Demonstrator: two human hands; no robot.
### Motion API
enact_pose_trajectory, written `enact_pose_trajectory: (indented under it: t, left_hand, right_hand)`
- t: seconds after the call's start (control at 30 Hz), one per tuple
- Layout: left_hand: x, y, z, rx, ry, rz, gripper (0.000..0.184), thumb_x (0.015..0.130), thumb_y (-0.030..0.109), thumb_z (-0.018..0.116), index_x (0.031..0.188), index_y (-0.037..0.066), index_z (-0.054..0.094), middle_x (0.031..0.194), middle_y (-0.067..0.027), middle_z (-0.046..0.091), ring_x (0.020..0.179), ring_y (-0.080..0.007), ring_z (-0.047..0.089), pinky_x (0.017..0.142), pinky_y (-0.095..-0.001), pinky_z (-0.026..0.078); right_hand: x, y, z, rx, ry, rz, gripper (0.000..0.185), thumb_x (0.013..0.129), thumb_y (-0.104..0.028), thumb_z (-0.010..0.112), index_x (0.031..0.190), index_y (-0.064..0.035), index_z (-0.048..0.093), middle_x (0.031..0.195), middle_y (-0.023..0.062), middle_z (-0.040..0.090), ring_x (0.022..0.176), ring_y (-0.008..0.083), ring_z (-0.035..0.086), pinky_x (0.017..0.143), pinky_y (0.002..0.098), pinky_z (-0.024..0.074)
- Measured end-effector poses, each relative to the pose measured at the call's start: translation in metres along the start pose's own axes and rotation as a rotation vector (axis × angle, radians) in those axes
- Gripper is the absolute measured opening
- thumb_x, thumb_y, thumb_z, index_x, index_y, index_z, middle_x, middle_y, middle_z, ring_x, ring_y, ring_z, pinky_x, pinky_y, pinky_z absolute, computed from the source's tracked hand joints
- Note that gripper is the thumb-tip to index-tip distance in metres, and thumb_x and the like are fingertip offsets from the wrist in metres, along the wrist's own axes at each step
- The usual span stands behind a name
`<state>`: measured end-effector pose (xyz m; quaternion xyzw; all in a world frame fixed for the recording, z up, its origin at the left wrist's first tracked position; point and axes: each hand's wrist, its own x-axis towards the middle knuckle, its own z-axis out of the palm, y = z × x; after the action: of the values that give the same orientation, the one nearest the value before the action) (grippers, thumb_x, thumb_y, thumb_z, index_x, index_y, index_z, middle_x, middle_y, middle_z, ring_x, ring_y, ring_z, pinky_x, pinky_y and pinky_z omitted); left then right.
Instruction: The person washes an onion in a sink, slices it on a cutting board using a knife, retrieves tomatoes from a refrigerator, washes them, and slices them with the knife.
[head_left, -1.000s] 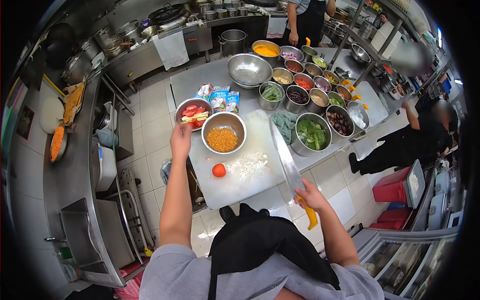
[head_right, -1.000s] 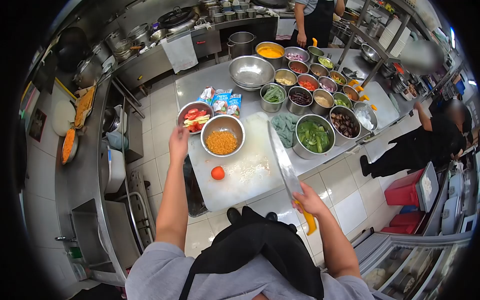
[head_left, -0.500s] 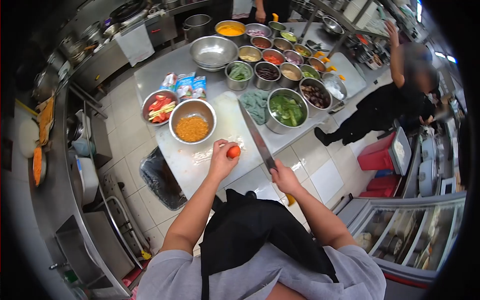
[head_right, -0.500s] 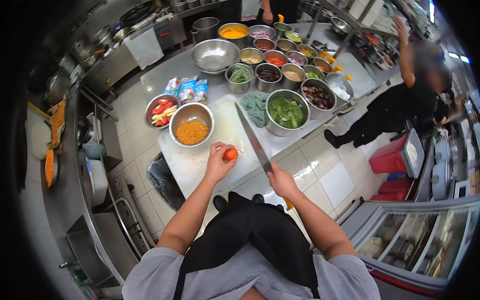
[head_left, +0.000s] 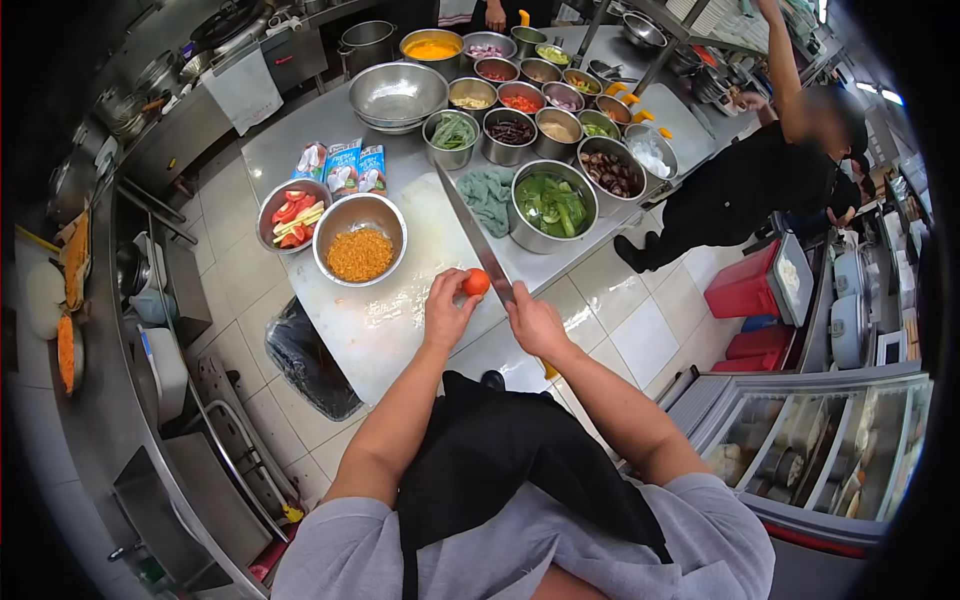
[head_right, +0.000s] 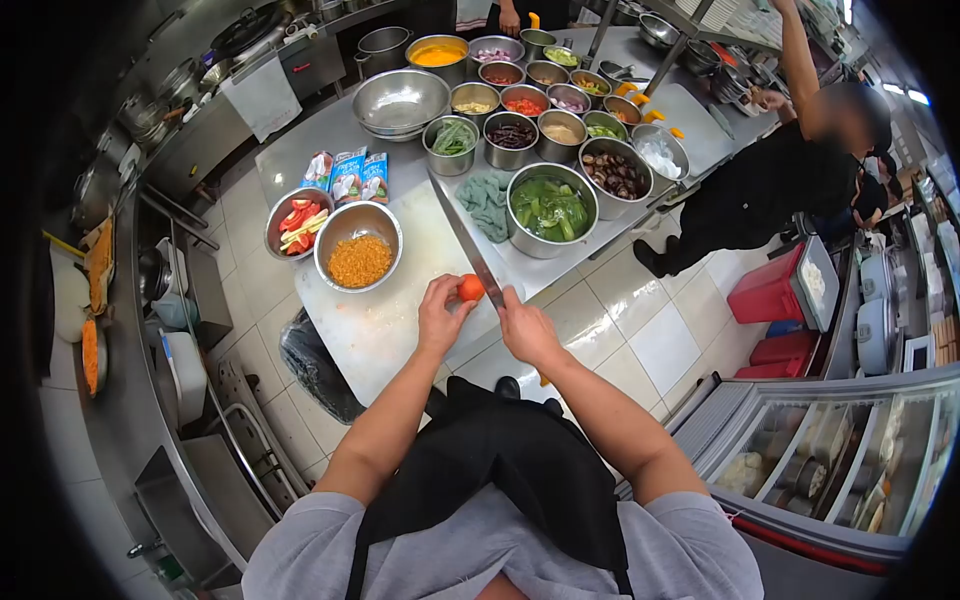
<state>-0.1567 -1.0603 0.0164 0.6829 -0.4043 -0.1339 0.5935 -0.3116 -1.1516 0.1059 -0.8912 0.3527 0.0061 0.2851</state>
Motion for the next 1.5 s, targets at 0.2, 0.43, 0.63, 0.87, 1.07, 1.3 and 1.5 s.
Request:
enact_pose_trajectory:
  t: [0.2, 0.43, 0.63, 0.87, 1.07, 1.3, 1.5]
  left_hand:
    - [0.0, -0.002, 0.001, -0.019, 0.028, 0.017, 0.049, 0.069, 0.002, 0.085, 0.114, 0.003, 0.065, 0.121, -0.0154, 0.061, 0.102, -0.0298, 0.067, 0.086, -0.0347, 0.061]
    - [-0.001, -0.006, 0.0, -0.023, 0.022, -0.011, 0.048, 0.07, 0.004, 0.085, 0.113, 0.003, 0.064, 0.12, -0.0144, 0.062, 0.103, -0.0291, 0.067, 0.086, -0.0348, 0.061]
    - [0.001, -0.004, -0.002, -0.033, 0.024, -0.009, 0.047, 0.071, -0.002, 0.083, 0.113, 0.001, 0.064, 0.118, -0.0135, 0.063, 0.101, -0.0267, 0.068, 0.086, -0.0341, 0.061]
    - [0.005, 0.01, -0.011, 0.134, -0.1, -0.001, 0.048, 0.072, 0.003, 0.081, 0.116, 0.009, 0.063, 0.12, -0.0148, 0.055, 0.11, -0.0327, 0.059, 0.086, -0.0407, 0.055]
    - [-0.009, 0.009, -0.035, 0.083, -0.2, -0.014, 0.046, 0.073, 0.002, 0.08, 0.113, 0.008, 0.06, 0.12, -0.0146, 0.055, 0.108, -0.0302, 0.061, 0.082, -0.037, 0.057]
    - [-0.016, 0.01, -0.026, 0.079, -0.159, 0.001, 0.05, 0.072, 0.003, 0.081, 0.117, 0.006, 0.058, 0.124, -0.0148, 0.056, 0.104, -0.0285, 0.064, 0.081, -0.0353, 0.058]
    - [-0.018, 0.008, -0.019, 0.087, -0.15, -0.054, 0.052, 0.071, 0.004, 0.082, 0.117, 0.005, 0.058, 0.124, -0.0152, 0.055, 0.106, -0.0307, 0.063, 0.087, -0.0356, 0.057]
  right_hand:
    - [0.037, -0.013, 0.007, 0.042, 0.143, 0.003, 0.021, 0.099, -0.02, 0.05, 0.11, -0.005, 0.039, 0.075, 0.0301, 0.065, 0.074, 0.0531, 0.062, 0.068, 0.0636, 0.0451]
    - [0.02, -0.001, 0.027, 0.026, 0.028, 0.049, 0.022, 0.099, -0.019, 0.05, 0.112, -0.005, 0.039, 0.075, 0.031, 0.065, 0.075, 0.0538, 0.062, 0.07, 0.0635, 0.0462]
    - [-0.022, 0.012, 0.034, 0.009, -0.128, 0.094, 0.023, 0.099, -0.018, 0.05, 0.111, -0.0023, 0.039, 0.076, 0.0315, 0.064, 0.076, 0.0534, 0.062, 0.07, 0.0624, 0.0466]
    - [-0.023, 0.011, 0.014, -0.038, -0.265, 0.113, 0.022, 0.098, -0.017, 0.049, 0.11, -0.0001, 0.042, 0.084, 0.0298, 0.066, 0.083, 0.0513, 0.063, 0.074, 0.0611, 0.0464]
    - [0.003, 0.012, 0.019, -0.027, -0.251, 0.076, 0.022, 0.099, -0.018, 0.049, 0.112, -0.0024, 0.041, 0.088, 0.0301, 0.066, 0.087, 0.05, 0.064, 0.075, 0.0593, 0.0471]
    - [0.004, -0.013, 0.01, -0.117, -0.195, 0.081, 0.022, 0.098, -0.018, 0.049, 0.114, -0.0046, 0.041, 0.087, 0.0268, 0.068, 0.083, 0.0492, 0.065, 0.072, 0.0591, 0.0482]
    - [0.007, -0.029, 0.012, -0.142, -0.043, -0.016, 0.022, 0.096, -0.014, 0.049, 0.115, -0.0052, 0.04, 0.085, 0.0248, 0.07, 0.081, 0.0472, 0.067, 0.07, 0.0585, 0.05]
